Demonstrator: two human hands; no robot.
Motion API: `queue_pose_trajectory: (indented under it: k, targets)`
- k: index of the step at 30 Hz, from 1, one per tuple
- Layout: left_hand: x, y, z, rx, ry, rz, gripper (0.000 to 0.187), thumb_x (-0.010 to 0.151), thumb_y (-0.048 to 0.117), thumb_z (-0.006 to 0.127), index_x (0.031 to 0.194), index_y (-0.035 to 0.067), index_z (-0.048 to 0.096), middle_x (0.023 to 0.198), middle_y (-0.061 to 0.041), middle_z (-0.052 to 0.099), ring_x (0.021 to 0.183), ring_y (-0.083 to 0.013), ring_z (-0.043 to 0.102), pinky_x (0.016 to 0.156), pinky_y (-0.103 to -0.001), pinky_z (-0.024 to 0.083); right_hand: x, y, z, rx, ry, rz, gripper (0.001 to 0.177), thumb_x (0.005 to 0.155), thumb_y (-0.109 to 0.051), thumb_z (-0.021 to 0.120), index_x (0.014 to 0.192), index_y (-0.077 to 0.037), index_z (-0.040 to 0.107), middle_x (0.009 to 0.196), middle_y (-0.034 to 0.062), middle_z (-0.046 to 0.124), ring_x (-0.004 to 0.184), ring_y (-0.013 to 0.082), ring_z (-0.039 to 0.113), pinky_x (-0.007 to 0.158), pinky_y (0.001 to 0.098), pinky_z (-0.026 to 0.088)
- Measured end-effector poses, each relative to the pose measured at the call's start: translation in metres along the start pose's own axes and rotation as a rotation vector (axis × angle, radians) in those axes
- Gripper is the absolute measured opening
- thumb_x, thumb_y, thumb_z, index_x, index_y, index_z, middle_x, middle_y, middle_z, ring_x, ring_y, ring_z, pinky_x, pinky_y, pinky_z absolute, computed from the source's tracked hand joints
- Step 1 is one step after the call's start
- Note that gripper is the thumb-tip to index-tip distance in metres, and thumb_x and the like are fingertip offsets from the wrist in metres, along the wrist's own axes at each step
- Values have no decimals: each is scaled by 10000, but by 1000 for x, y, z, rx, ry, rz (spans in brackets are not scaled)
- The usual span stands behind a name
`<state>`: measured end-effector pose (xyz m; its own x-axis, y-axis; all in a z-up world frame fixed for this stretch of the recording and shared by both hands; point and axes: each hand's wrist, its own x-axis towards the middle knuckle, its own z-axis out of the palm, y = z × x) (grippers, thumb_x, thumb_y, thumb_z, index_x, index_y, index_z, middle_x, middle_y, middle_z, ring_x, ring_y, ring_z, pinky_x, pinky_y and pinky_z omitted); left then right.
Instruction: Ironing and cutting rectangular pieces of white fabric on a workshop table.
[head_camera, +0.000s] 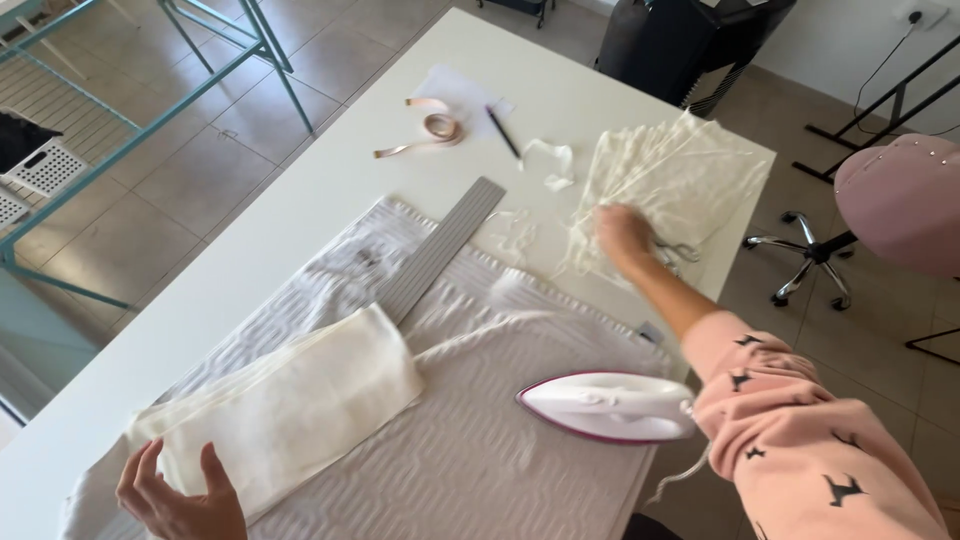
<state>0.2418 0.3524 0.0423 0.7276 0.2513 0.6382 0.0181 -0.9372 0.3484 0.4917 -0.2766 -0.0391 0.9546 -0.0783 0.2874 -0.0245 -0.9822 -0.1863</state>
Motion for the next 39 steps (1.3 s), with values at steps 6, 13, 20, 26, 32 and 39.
queue_pose_trajectory:
  k: [6, 13, 20, 26, 32, 39]
  targets:
    - [32, 149, 59, -186, -234, 122, 309, 948, 85, 696, 1240, 30, 612, 1271, -128, 625, 1193, -292, 572, 1063, -428, 436, -48, 118, 24, -113, 90, 24, 164, 740, -199, 698, 806, -72, 618, 788, 121, 627, 682, 319, 609, 652, 446, 514]
    - [30, 393, 285, -312, -618, 813, 251, 931, 156, 649, 1163, 117, 735, 1278, 40, 712, 1214, -163, 611, 1067, -325, 490, -34, 120, 7, -67, -188, 128, 232, 881, -283, 624, 975, -71, 610, 811, 112, 641, 659, 284, 647, 634, 436, 548]
    - [38, 469, 366, -462, -645, 1154, 528, 689, -120, 711, 1144, 126, 601, 1192, -59, 634, 1131, -280, 572, 867, -390, 482, -82, 148, -83, 880, -172, 493, 297, 1056, -302, 503, 1042, -35, 630, 574, 118, 644, 390, 226, 651, 392, 311, 562]
    - [21, 471, 416, -426, -688, 1334, 430, 818, 47, 704, 1240, 111, 645, 1311, -5, 631, 1249, -208, 569, 1143, -387, 403, -147, 170, -130, 1334, -48, 694, 250, 1024, -210, 536, 996, 12, 647, 620, 61, 552, 421, 153, 513, 392, 305, 451]
    - [46, 494, 430, -425, -1015, 1067, 158, 920, 203, 684, 1044, 168, 774, 1075, 36, 771, 979, -153, 713, 910, -329, 567, -205, 182, -104, 1542, -32, 943, 263, 1033, -211, 542, 1020, 33, 641, 703, 77, 521, 459, 137, 443, 367, 291, 339]
    - [76, 585, 383, -767, -942, 432, 181, 1039, 98, 478, 934, 29, 608, 770, -86, 696, 618, -205, 653, 626, -363, 551, -196, 170, -128, 1607, -88, 977, 289, 1018, -261, 605, 873, -14, 642, 567, -10, 397, 403, 51, 213, 350, 250, 159]
